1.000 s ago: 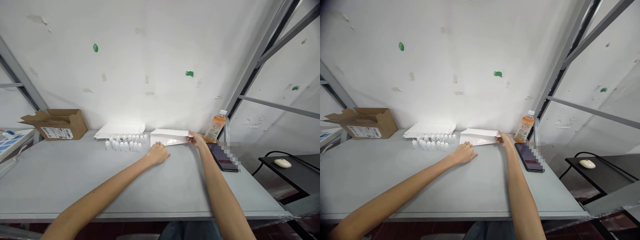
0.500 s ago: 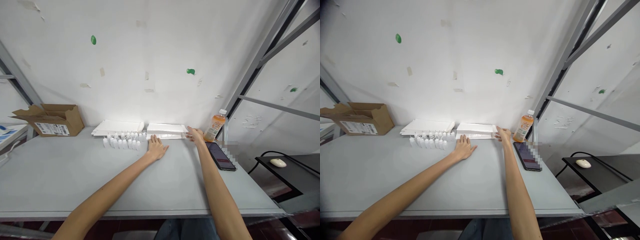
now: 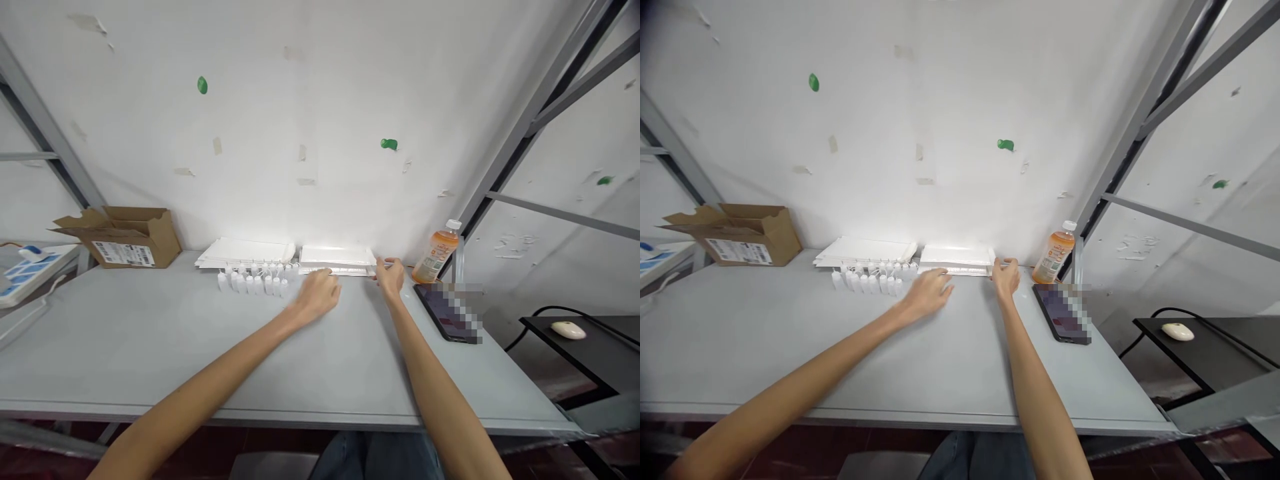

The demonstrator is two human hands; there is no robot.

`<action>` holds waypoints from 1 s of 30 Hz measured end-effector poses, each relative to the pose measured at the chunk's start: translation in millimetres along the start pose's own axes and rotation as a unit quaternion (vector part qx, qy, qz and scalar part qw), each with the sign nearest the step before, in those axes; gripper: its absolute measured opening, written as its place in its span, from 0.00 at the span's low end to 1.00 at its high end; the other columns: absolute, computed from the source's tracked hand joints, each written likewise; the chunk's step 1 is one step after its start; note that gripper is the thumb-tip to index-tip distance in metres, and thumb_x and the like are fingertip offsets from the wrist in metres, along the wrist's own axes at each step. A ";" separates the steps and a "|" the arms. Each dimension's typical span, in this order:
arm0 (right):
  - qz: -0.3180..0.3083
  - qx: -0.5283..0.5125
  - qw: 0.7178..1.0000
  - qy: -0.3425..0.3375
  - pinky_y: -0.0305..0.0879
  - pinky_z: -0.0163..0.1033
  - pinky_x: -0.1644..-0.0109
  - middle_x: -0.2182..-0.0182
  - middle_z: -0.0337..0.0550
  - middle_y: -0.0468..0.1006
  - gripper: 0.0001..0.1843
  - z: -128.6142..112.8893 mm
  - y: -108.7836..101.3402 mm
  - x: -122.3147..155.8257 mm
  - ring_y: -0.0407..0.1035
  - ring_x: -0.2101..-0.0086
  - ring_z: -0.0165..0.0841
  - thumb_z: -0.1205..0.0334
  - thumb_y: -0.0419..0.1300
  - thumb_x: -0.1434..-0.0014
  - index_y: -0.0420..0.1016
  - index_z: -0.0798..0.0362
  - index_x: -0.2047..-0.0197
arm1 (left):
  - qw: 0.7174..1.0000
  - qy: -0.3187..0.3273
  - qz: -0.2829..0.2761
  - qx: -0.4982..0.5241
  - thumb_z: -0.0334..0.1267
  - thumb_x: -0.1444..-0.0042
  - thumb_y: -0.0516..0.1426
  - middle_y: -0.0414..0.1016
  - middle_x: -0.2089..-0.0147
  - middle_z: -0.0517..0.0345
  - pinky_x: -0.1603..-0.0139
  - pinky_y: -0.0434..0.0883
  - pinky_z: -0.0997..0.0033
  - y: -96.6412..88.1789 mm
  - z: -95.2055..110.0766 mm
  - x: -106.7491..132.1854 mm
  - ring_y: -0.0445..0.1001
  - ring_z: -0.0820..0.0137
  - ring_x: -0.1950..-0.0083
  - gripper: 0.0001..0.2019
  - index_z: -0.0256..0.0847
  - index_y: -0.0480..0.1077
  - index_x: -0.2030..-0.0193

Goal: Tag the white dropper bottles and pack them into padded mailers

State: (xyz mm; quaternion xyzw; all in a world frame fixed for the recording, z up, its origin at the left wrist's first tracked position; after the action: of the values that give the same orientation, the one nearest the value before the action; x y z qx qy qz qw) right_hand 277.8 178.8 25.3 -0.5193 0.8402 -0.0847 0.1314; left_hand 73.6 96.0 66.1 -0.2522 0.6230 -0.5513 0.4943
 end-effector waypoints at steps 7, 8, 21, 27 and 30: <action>0.031 0.155 0.981 -0.112 0.58 0.39 0.62 0.73 0.41 0.76 0.12 -12.7 8.5 31.2 0.70 0.70 0.38 0.55 0.54 0.42 0.69 0.51 0.58 | 0.989 -0.120 0.019 -0.082 0.30 0.42 0.46 0.74 0.46 0.52 0.48 0.67 0.65 -97.9 -118.8 -9.2 0.71 0.62 0.46 0.19 0.39 0.72 0.48; 0.017 0.158 0.981 -0.114 0.58 0.38 0.63 0.73 0.41 0.76 0.11 -12.1 12.3 33.7 0.69 0.71 0.37 0.55 0.54 0.42 0.70 0.51 0.58 | 0.985 -0.123 -0.009 -0.122 0.29 0.44 0.47 0.74 0.45 0.51 0.47 0.66 0.63 -100.0 -140.6 -10.1 0.70 0.60 0.45 0.20 0.39 0.72 0.48; -0.021 0.196 0.967 -0.158 0.59 0.37 0.65 0.72 0.43 0.77 0.12 -3.1 27.4 31.4 0.67 0.74 0.34 0.56 0.52 0.42 0.73 0.52 0.65 | 0.935 -0.202 -0.288 -0.050 0.43 0.54 0.56 0.57 0.32 0.51 0.42 0.63 0.63 -29.3 -307.8 32.4 0.61 0.56 0.36 0.37 0.49 0.58 0.34; -0.030 0.187 0.969 -0.161 0.59 0.38 0.65 0.74 0.42 0.77 0.12 -0.8 28.5 29.6 0.67 0.76 0.33 0.56 0.51 0.43 0.73 0.53 0.66 | 0.941 -0.177 -0.288 0.023 0.55 0.55 0.55 0.62 0.34 0.53 0.41 0.63 0.65 -29.0 -316.4 29.4 0.63 0.55 0.37 0.38 0.45 0.62 0.36; -0.032 0.187 0.969 -0.158 0.59 0.38 0.65 0.75 0.42 0.77 0.12 -1.2 28.5 30.9 0.67 0.76 0.34 0.57 0.51 0.43 0.73 0.52 0.66 | 0.938 -0.184 -0.291 0.047 0.59 0.58 0.56 0.64 0.36 0.52 0.42 0.64 0.66 -27.9 -322.4 27.8 0.65 0.55 0.38 0.41 0.43 0.63 0.37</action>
State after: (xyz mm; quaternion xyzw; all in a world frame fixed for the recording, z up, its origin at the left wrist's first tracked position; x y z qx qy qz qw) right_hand 240.0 163.9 14.4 -0.5189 0.7612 -0.1612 0.3540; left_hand -231.7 205.8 51.6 -0.4960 0.3937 -0.6435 0.4300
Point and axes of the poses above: each hand's wrist, its own x-axis away from the middle knuckle, its own y-axis out of the palm, z = x × y, the point moved 8 cm from there along -x, towards the middle knuckle
